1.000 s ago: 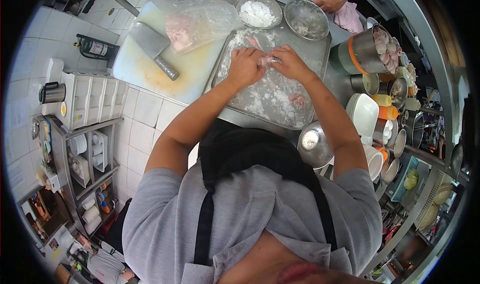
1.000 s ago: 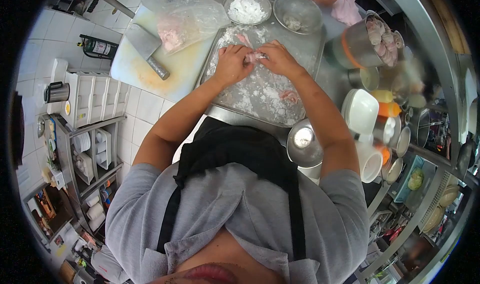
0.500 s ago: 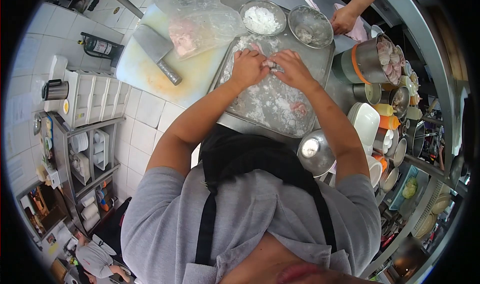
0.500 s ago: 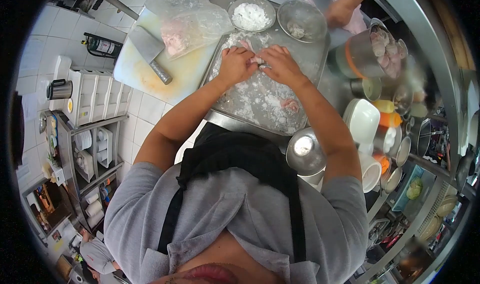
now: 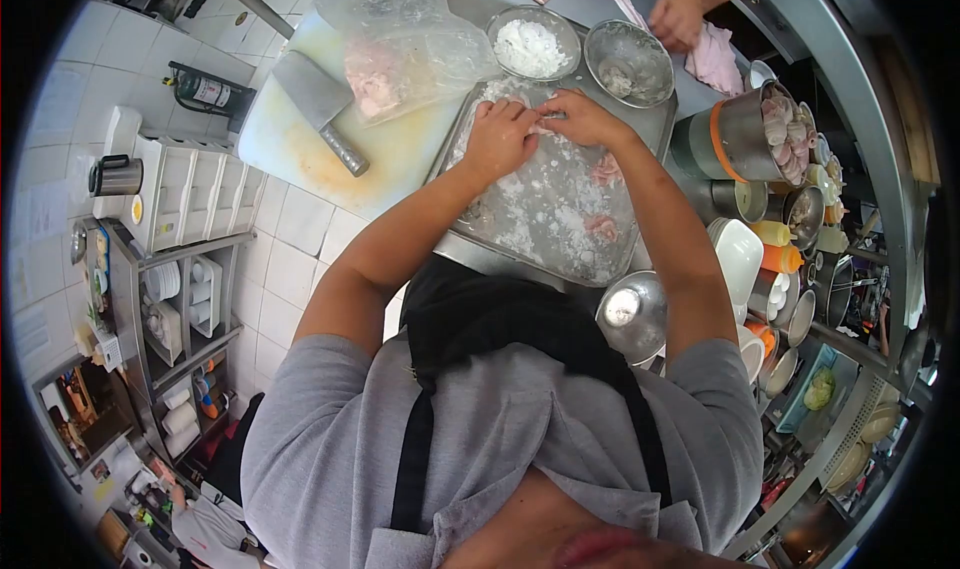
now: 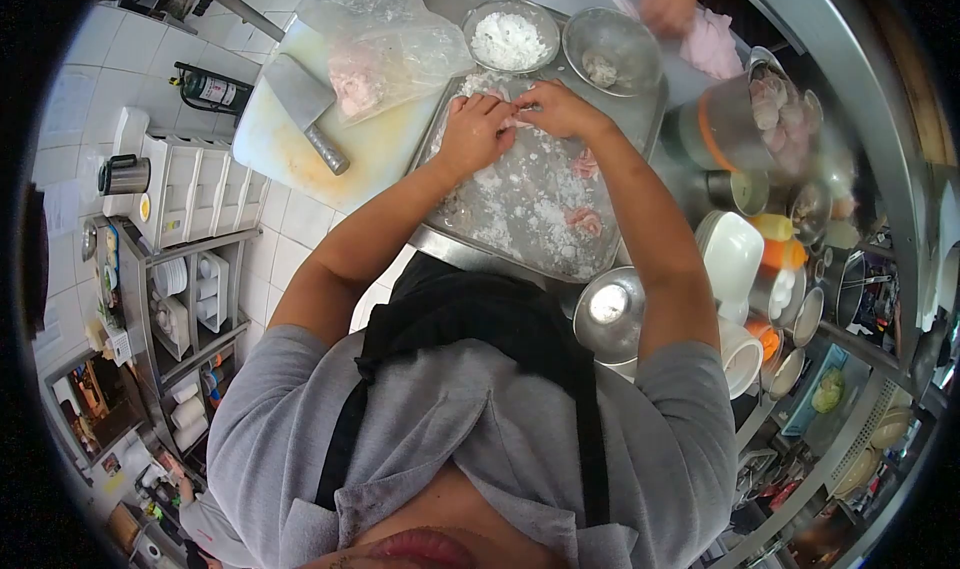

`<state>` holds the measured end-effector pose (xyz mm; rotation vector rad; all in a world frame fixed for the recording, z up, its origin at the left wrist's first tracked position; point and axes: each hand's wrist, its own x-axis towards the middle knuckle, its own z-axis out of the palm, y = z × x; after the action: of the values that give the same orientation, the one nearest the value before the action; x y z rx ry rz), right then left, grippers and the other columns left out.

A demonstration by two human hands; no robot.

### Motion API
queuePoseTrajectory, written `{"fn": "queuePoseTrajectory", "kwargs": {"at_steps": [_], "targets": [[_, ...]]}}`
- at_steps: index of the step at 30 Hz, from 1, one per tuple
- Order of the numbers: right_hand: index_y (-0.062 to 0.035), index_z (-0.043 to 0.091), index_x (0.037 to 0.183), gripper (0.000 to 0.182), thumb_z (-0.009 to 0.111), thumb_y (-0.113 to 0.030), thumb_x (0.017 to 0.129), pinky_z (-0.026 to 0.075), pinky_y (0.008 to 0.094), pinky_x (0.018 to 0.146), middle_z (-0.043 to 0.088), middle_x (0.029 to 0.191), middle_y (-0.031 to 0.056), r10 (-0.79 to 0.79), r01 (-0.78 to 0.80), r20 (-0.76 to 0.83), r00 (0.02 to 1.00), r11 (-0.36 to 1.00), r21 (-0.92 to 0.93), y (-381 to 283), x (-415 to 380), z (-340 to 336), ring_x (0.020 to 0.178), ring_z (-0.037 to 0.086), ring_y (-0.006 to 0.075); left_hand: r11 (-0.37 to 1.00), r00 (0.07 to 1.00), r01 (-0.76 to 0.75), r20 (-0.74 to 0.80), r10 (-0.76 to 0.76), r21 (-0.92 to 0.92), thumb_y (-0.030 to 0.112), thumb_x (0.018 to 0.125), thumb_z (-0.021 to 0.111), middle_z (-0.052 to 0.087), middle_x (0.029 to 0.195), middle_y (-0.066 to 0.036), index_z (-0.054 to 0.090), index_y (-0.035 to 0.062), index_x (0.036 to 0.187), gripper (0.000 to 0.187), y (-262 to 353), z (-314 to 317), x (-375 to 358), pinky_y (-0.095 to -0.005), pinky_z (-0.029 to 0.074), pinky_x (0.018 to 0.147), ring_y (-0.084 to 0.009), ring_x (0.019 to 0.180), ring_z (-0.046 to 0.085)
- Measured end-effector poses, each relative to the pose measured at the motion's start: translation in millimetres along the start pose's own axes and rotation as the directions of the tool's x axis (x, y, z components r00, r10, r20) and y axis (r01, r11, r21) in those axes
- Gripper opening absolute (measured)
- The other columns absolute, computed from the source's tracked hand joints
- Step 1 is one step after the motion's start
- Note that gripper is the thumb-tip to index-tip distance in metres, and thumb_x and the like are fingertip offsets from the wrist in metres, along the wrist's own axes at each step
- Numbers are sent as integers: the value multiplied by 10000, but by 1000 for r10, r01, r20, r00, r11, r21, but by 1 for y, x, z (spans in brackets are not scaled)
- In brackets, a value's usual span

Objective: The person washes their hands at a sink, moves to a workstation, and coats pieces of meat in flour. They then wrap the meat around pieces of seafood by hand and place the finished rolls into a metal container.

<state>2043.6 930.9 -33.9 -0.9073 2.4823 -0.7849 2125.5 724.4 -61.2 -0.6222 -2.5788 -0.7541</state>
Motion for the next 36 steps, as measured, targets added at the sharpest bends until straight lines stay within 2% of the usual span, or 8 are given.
{"fn": "queuePoseTrajectory", "kwargs": {"at_steps": [10,19,24,26,27,29,33,36], "targets": [[-125,664,1224,423,741,-153,808,398,424,1055,657,1204,86,-241,212,-246,939,967,-139,-21,-17,7,1170,556,300,960,925,278,261,-275,25,310,789,734,676,1114,-70,737,182,1180,411,-24,-7,23,-486,399,978,-287,1100,606],[-67,719,1237,356,732,-191,904,488,404,1006,696,1245,167,-35,38,-24,999,990,137,-10,25,-7,1156,633,328,995,984,103,149,-101,-3,192,767,746,670,1082,-119,641,92,1204,460,-24,-8,23,-485,415,986,-338,1065,629],[-46,667,1302,426,750,-233,929,504,349,969,704,1230,148,148,-149,36,988,883,446,-16,9,-11,1134,648,222,988,962,132,251,-109,-78,149,831,732,706,1015,-67,661,68,1160,347,-25,-24,33,-405,461,921,-270,980,673],[-47,652,1314,457,771,-233,915,503,351,970,693,1251,132,135,-103,-22,991,840,533,-28,-16,-12,1138,640,208,493,717,682,626,-306,-540,154,917,701,710,1045,-21,668,50,1161,268,-20,-32,33,-325,470,908,-159,980,663],[-48,636,1327,490,792,-234,901,502,354,971,682,1272,116,127,-55,-75,989,789,612,-36,-30,-12,1142,632,195,499,718,679,628,-300,-538,154,917,701,710,1045,-21,668,50,1161,268,-14,-37,30,-325,470,908,-159,980,663],[-52,629,1312,507,813,-227,873,498,365,980,675,1261,110,135,-5,-186,973,823,568,-59,-57,-7,1152,629,213,0,686,712,695,-216,-703,155,964,668,699,1087,-4,672,40,1166,232,3,-47,19,-287,472,924,-85,1015,628],[-50,623,1245,524,850,-214,801,478,387,1014,666,1179,109,59,100,-462,885,945,313,-86,-94,8,1168,616,279,-153,692,682,698,-182,-716,120,926,666,706,1096,-56,649,74,1205,282,44,-56,-1,-302,473,883,-117,969,631],[-50,626,1193,474,814,-185,780,461,435,996,650,1127,125,36,76,-525,850,979,190,-118,-122,1,1141,600,339,-418,716,590,687,-124,-691,86,984,548,654,1230,-137,472,44,1381,407,67,-71,-6,-376,474,998,-275,1110,656]]}}
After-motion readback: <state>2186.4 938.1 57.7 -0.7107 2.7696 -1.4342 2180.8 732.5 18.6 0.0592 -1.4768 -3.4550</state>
